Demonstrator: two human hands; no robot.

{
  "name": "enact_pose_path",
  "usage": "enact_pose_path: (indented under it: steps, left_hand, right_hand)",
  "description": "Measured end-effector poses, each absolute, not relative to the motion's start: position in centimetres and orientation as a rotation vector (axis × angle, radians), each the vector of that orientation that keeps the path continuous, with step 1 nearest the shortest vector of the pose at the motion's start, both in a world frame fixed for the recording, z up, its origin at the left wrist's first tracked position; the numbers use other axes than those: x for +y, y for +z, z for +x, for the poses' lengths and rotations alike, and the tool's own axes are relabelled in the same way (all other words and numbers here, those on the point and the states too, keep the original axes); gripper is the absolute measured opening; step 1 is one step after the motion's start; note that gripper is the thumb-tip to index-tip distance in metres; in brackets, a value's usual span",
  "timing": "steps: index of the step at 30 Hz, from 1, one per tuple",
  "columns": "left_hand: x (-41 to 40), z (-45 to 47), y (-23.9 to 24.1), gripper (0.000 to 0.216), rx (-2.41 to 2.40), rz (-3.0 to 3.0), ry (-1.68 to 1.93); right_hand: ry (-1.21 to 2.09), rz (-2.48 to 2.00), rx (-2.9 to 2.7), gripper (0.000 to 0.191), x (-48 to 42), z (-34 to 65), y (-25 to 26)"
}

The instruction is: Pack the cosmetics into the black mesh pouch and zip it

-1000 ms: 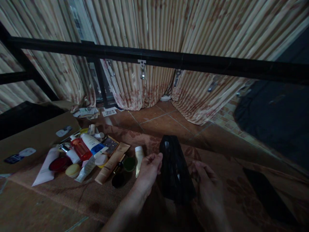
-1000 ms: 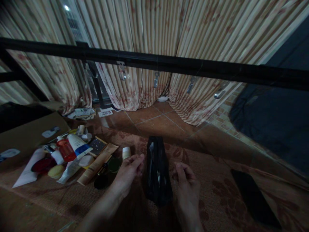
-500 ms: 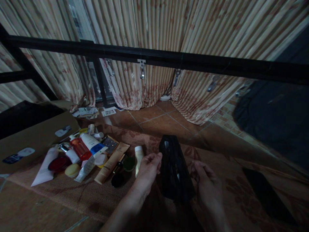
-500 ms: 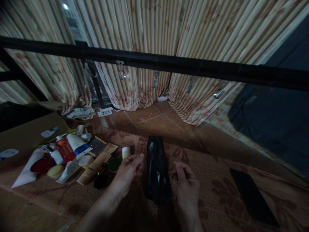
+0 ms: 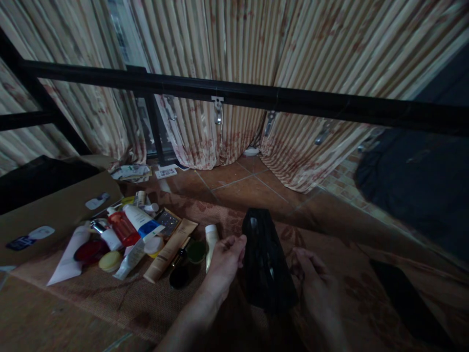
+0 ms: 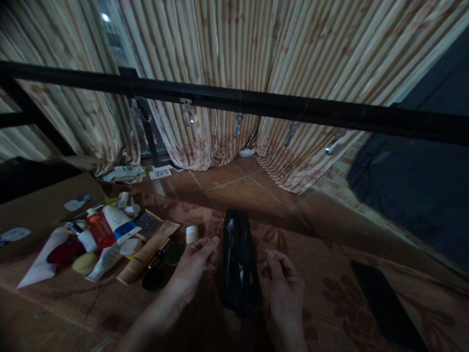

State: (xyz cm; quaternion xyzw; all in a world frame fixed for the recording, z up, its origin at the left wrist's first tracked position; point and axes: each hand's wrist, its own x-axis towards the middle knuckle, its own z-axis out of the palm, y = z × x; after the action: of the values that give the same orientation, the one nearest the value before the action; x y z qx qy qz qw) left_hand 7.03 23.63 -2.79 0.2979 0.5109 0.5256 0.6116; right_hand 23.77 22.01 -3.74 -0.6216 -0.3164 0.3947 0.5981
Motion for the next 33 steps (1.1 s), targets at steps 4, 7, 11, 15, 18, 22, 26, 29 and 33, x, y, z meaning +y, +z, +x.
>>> enact_pose_path:
  steps: [4,7,11,15,18,22,26,29,33]
  left_hand:
    - [23.66,7.03,-2.67,0.041,1.175,0.662,1.241]
    - [23.69,7.03,-2.68,0.041,1.168,0.660,1.254]
    - [23.67,7.07,-2.74,0.041,1.161,0.661,1.256]
    - [23.66,7.10,-2.77,0.043,1.170,0.682,1.248]
    - [23.72,7.10,-2.83,0.044,1.173,0.691,1.252]
    - [23.82,7.07,-2.86,0.043,1.173,0.672,1.249]
    - [23.86,7.01,-2.76,0.043,1.191,0.659,1.247]
    - [23.86,6.98,-2.74,0.043,1.189,0.673,1.253]
    - [23.88,7.00,-2.85,0.043,1.183,0.691,1.248]
  right_hand:
    - [0.949,-1.415,-0.733,0.031,22.04,23.84,-3.98]
    - [0.941,-1.419,-0.750,0.030,21.95,23.86,-3.95]
    - [0.916,-1.414,-0.779,0.030,21.94,23.85,-3.83]
    - [0.931,-1.414,-0.763,0.030,21.99,23.94,-3.88]
    - [0.932,-1.417,-0.752,0.029,21.97,24.12,-4.03]
    - [0.906,-1.425,-0.750,0.028,21.91,24.22,-4.09]
    - [0.881,-1.411,-0.786,0.029,21.91,24.19,-4.02]
    - [0.890,-1.390,-0.770,0.027,21.91,24.16,-3.98]
    - [0.885,-1.394,-0.775,0.028,21.87,24.17,-3.89]
